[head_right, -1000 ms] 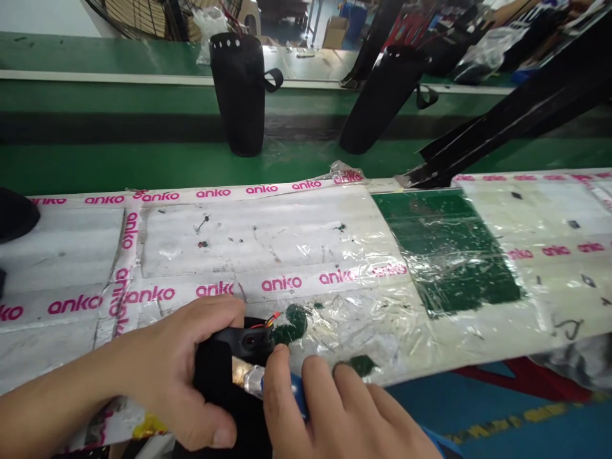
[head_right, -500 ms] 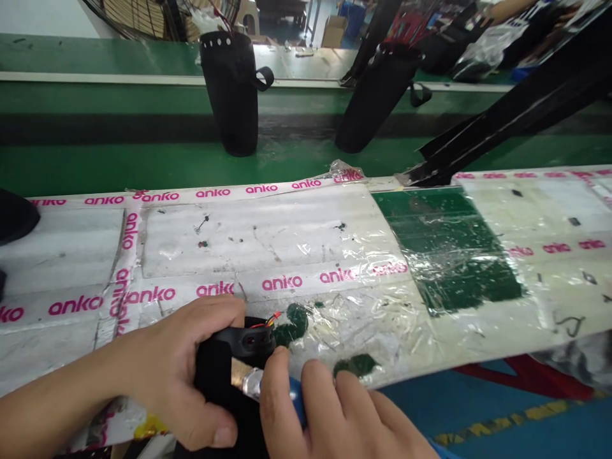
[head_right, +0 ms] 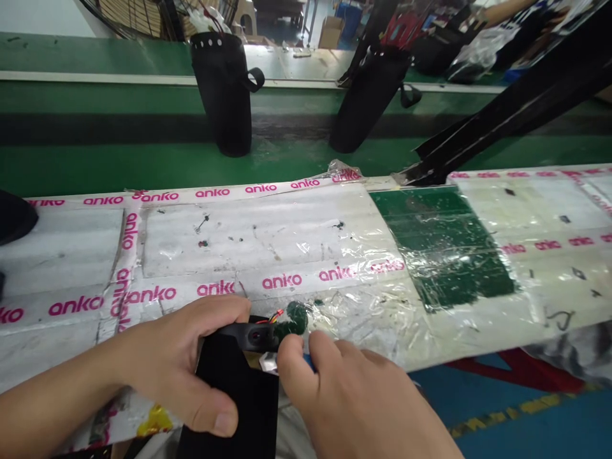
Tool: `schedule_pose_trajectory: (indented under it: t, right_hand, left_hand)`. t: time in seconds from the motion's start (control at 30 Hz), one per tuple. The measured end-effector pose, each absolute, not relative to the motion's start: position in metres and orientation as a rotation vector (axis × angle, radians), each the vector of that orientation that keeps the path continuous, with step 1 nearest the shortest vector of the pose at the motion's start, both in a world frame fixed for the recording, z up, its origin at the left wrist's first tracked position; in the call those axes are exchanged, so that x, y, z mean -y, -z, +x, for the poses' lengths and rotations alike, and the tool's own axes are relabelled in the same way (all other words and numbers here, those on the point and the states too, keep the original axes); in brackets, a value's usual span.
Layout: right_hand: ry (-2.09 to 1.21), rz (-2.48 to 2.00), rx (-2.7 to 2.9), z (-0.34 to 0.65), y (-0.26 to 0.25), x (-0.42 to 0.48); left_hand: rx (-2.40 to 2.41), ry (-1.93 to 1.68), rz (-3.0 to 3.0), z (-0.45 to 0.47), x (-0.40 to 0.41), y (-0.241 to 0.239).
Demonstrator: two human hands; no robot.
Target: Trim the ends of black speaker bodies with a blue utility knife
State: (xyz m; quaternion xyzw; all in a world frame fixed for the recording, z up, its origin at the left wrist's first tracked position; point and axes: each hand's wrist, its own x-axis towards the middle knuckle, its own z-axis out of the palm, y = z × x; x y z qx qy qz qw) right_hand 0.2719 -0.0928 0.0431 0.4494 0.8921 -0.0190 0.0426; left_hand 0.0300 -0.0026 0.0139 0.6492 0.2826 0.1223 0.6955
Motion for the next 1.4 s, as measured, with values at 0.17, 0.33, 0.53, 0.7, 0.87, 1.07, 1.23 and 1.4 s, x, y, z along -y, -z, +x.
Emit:
schedule_pose_trajectory:
  t: [0.17,0.33,0.53,0.7,0.87,1.07,1.23,1.4]
  right_hand:
    - [0.24,1.366,-2.757,0.28,-0.049,0.083]
    - [0.002,1.57,-2.896,0.299,-0.061,0.095]
    - [0.028,1.468,-2.857,0.273,-0.052,0.1]
    - [0.085,1.451,-2.824,0.261,-0.048,0.095]
    - [0.151,1.456,-2.78,0.263,-0.051,0.095]
    - [0.215,1.428,-2.766,0.263,-0.048,0.095]
    - [0.289,1.443,-2.719,0.266,-0.048,0.096]
    - [0.297,1.429,-2.683,0.268,-0.051,0.093]
  left_hand:
    - [-0.647,-0.256,1.532,0.027,0.001,-0.015]
    - [-0.602,-0.274,1.535,0.023,-0.001,-0.012]
    - [-0.61,-0.232,1.482,0.023,-0.001,-0.012]
    - [-0.589,-0.27,1.467,0.024,-0.002,-0.011]
    - [-0.576,-0.263,1.42,0.025,-0.002,-0.009]
    - [-0.589,-0.252,1.429,0.024,-0.003,-0.009]
    - [-0.576,-0.222,1.427,0.023,-0.004,-0.012]
    - [-0.571,-0.213,1.388,0.023,-0.004,-0.013]
